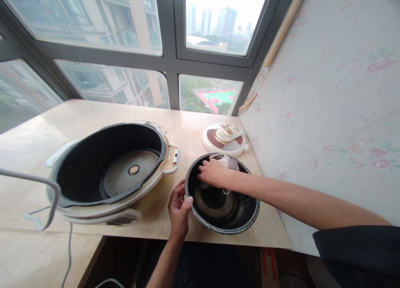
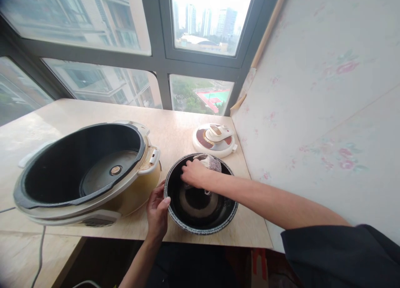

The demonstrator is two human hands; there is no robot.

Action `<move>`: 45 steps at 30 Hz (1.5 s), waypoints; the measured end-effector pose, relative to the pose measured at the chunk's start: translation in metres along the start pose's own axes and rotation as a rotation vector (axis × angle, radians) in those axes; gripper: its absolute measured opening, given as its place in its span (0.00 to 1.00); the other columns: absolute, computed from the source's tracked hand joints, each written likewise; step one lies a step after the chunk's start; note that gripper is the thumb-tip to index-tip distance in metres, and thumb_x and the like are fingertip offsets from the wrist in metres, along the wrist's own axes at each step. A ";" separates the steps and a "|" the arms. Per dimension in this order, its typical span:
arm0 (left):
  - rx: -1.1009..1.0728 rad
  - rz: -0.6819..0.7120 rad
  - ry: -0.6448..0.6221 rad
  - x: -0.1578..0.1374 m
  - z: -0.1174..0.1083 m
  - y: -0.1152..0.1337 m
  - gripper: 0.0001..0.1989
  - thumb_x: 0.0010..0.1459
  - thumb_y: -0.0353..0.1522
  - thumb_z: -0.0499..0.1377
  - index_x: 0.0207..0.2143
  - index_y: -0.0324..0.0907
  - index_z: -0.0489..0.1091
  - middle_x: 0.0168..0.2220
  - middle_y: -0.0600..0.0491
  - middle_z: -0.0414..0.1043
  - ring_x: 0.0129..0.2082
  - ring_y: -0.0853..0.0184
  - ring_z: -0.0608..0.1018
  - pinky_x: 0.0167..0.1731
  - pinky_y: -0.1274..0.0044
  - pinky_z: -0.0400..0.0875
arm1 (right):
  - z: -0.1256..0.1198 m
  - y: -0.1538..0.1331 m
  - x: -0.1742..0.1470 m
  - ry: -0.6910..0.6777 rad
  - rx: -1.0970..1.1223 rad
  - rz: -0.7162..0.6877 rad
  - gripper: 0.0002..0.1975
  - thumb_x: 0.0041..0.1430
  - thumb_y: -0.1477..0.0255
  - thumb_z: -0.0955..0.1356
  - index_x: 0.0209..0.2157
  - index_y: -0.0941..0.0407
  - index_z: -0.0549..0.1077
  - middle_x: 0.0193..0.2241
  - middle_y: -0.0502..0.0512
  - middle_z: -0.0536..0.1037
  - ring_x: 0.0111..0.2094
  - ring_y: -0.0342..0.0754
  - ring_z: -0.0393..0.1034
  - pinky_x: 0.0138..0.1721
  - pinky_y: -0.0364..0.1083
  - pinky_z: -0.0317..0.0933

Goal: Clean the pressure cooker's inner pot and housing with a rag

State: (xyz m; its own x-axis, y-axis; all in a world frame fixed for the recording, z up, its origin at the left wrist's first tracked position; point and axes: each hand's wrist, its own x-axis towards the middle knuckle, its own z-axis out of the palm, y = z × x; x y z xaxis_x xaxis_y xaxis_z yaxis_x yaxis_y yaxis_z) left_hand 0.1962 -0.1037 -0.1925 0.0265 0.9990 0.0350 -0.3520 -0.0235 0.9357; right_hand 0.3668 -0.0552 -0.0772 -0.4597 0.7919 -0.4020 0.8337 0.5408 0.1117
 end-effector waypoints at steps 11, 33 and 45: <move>-0.100 -0.017 0.002 0.001 0.000 -0.003 0.21 0.47 0.40 0.70 0.44 0.43 0.77 0.52 0.46 0.77 0.51 0.55 0.79 0.54 0.65 0.72 | 0.006 0.000 -0.020 0.333 0.662 0.108 0.24 0.52 0.82 0.67 0.51 0.55 0.76 0.49 0.56 0.79 0.50 0.53 0.73 0.49 0.47 0.65; 0.139 -0.061 0.115 -0.008 0.009 0.017 0.19 0.50 0.39 0.66 0.44 0.39 0.78 0.43 0.46 0.82 0.44 0.56 0.82 0.48 0.67 0.76 | 0.003 0.008 -0.092 -0.004 1.014 0.176 0.20 0.40 0.81 0.71 0.38 0.54 0.81 0.35 0.49 0.82 0.40 0.52 0.76 0.40 0.43 0.65; 0.199 -0.096 -0.047 -0.004 -0.003 0.023 0.22 0.54 0.42 0.66 0.49 0.40 0.78 0.51 0.43 0.80 0.50 0.55 0.81 0.54 0.64 0.74 | 0.044 0.025 -0.141 1.258 1.179 0.845 0.24 0.40 0.65 0.78 0.42 0.56 0.81 0.38 0.55 0.84 0.41 0.57 0.78 0.51 0.58 0.70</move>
State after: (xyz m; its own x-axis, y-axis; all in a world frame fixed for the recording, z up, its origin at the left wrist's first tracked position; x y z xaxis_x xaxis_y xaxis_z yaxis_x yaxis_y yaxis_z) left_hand 0.1855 -0.1084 -0.1722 0.0962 0.9943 -0.0452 -0.1543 0.0598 0.9862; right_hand 0.4657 -0.1656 -0.0575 0.6426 0.7169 0.2705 0.4314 -0.0468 -0.9009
